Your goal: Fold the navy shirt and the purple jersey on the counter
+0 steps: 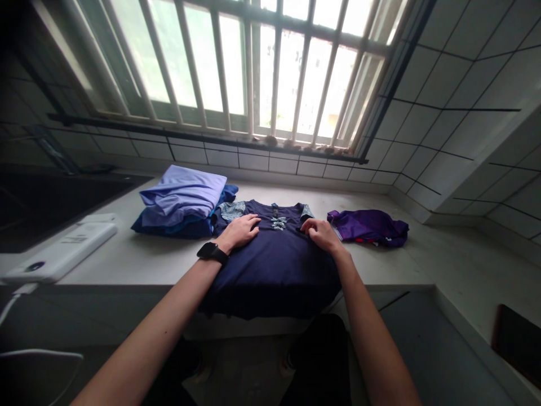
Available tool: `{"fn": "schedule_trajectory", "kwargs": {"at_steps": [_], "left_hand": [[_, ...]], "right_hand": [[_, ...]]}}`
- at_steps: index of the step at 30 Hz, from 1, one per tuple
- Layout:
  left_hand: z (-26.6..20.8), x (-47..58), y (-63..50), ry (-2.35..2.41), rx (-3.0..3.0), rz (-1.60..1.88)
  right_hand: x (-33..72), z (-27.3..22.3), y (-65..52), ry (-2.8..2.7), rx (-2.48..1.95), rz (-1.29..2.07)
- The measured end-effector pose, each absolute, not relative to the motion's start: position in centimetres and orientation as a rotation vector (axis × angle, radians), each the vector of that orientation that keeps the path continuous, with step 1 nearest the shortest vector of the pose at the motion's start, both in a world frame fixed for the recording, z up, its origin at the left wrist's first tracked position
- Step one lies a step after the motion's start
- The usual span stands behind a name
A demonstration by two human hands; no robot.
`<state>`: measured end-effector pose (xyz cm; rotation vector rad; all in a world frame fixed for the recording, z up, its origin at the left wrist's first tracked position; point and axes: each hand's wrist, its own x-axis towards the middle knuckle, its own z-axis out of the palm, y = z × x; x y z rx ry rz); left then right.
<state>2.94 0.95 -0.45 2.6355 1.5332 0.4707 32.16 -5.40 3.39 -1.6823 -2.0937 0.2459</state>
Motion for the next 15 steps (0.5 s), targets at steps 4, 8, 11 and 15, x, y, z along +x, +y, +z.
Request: {"fn": "schedule_trajectory", "kwargs": {"at_steps": [4,8,11,15], "left_hand": [[-0.3,3.0,0.8,1.542,2.649,0.454],[-0.4,2.9,0.8,1.538,2.650,0.478],[-0.5,2.9,0.9,1.534,2.656,0.498],[-0.5,3.0,0.8,1.539,2.662,0.506]], "right_hand": [[31.5,2.5,-4.9,-2.038,-1.872,0.087],[30.6,1.8,-4.0,-2.131,-2.010,0.158],[29.4,1.3,-4.0,-2.140,-2.069,0.153],[27.2,0.2,-4.9,-2.261,-2.031,0.017]]}}
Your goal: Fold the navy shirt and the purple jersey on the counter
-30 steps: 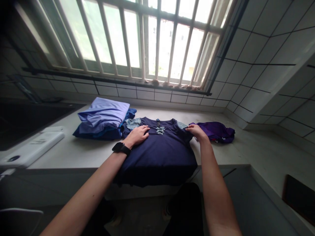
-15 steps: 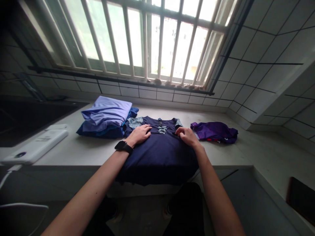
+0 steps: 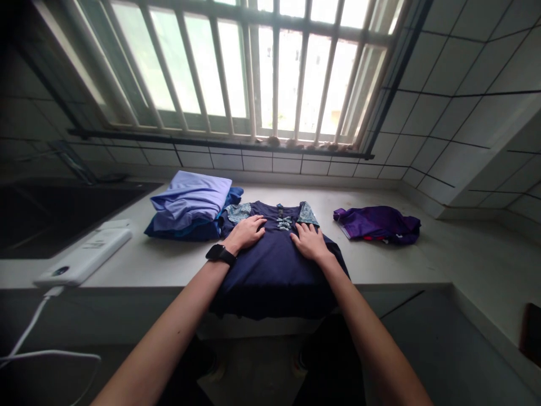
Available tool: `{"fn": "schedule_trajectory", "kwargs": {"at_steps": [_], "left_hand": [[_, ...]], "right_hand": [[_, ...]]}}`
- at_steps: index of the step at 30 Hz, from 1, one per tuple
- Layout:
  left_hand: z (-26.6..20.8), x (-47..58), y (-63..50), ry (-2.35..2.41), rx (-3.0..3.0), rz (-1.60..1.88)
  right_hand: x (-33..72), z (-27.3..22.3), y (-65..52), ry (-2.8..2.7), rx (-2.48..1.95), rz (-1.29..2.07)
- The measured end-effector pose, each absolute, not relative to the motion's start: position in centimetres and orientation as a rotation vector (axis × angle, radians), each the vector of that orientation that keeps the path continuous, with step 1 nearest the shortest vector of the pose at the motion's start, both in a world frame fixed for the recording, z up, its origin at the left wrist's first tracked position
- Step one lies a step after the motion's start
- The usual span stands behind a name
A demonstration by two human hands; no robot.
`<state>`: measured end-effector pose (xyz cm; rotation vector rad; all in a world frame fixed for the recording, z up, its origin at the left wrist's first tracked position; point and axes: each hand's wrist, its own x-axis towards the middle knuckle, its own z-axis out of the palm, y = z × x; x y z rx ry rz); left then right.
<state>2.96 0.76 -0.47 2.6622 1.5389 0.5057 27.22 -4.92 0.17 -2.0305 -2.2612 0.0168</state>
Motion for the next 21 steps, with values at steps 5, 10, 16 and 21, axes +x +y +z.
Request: {"fn": "schedule_trajectory", "kwargs": {"at_steps": [5,10,16,21], "left_hand": [[1.0,3.0,-0.6,1.809,2.625,0.485],[2.3,1.8,-1.4,2.366,2.335,0.726],[2.5,1.1,0.2,2.401,2.280,0.497],[3.3,1.5,1.2,2.313,2.346,0.240]], "right_hand": [[26.7,-0.5,-5.0,-2.218,-2.079,-0.004],[27.5,-0.3,-3.9,-2.175,-2.051,0.067],[27.3,-0.5,-3.9,-2.131,-1.992,0.089],[27.2,-0.5,-3.9,-2.109,-1.970,0.099]]}}
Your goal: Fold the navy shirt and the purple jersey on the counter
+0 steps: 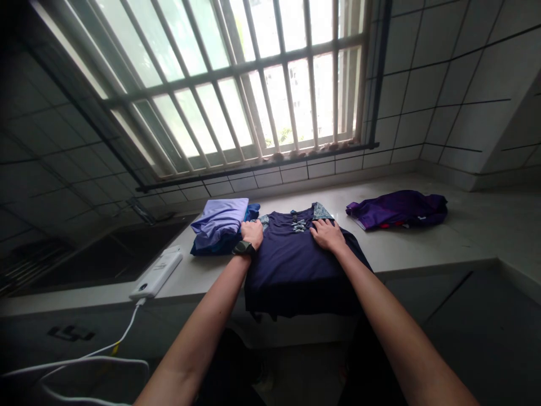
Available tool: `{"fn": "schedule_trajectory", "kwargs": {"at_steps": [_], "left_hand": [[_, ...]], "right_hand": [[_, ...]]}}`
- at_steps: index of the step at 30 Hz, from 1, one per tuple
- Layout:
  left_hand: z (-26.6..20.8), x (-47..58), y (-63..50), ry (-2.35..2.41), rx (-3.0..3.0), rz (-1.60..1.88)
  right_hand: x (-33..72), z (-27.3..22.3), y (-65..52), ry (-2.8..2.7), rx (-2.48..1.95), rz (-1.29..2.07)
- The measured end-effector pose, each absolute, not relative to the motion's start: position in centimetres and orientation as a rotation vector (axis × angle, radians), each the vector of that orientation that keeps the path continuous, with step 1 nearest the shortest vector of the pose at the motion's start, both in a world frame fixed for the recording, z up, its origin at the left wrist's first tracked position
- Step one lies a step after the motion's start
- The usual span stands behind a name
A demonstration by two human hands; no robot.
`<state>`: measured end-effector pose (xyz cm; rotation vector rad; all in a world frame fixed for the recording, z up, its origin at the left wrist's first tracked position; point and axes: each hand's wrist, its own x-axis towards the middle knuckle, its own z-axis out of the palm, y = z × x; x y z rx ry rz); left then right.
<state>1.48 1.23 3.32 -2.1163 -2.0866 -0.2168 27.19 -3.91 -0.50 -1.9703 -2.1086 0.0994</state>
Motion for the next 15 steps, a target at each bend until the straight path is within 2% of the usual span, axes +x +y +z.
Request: {"fn": "schedule_trajectory", "kwargs": {"at_steps": [4,7,11,13,15], "left_hand": [[4.3,1.2,1.2,-2.044,-2.175,-0.252],[5.0,0.9,1.0,-1.967,-2.276,-0.560],[5.6,0.9,0.8,-1.683,-2.719,-0.946],[5.5,0.9,0.7,-1.638,-2.838,-0.907],[5.1,0.8,0.6,-1.638,-2.851,-0.709]], "right_hand": [[27.2,-0.4,-3.8,-2.100,-1.954,0.132],[27.1,-0.3,-3.9,-2.089,-1.951,0.123],[27.0,-0.2,-4.1,-2.086,-1.948,0.121],[27.0,-0.3,-4.1,-2.082,-1.946,0.111],[27.0,-0.4,-4.1,-2.078,-1.942,0.098]]}}
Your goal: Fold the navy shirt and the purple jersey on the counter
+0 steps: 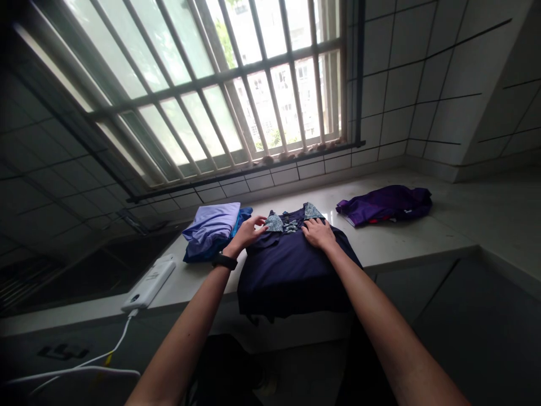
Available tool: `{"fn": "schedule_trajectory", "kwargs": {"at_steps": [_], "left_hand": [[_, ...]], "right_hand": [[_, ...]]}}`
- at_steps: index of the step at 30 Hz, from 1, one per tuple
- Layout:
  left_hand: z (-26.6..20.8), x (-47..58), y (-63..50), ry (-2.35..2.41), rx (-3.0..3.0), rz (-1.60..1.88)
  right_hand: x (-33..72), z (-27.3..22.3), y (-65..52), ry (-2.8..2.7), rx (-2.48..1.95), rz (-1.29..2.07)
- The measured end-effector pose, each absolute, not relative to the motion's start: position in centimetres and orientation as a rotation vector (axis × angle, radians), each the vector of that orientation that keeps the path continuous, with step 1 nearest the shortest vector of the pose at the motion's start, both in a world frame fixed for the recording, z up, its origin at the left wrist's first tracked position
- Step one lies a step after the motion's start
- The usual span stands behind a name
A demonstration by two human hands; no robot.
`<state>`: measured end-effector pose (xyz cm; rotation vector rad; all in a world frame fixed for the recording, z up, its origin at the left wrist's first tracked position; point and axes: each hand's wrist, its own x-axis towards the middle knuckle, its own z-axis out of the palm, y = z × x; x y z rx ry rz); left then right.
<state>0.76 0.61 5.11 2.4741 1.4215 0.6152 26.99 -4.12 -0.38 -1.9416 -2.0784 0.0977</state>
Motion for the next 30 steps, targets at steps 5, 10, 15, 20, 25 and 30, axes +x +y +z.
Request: {"fn": "schedule_trajectory", "kwargs": {"at_steps": [5,10,15,20,25,30], "left_hand": [[3.0,0.4,0.1,1.442,2.599,0.088],[1.6,0.8,-0.5,1.673,2.595,0.113],[1.3,1.8,-1.1,1.915,2.517,0.192],[1.4,1.7,-1.6,1.941,2.524,0.188],[2.2,0.6,-0.8,1.846,2.587,0.156],[3.1,1.6,1.3,2.037,2.386,0.182]], "right_hand": [[27.0,-0.6,-4.0,-2.057,-1.935,0.114],[26.9,-0.4,-4.1,-1.930,-1.943,0.124],[26.9,-0.3,-4.4,-1.735,-1.939,-0.116],[27.1,-0.6,-4.2,-1.825,-2.018,-0.033],[27.3,-0.5,-3.6,-1.855,-1.997,0.036],[26.9,0.5,-1.8,-1.756,-2.082,-0.041]]}}
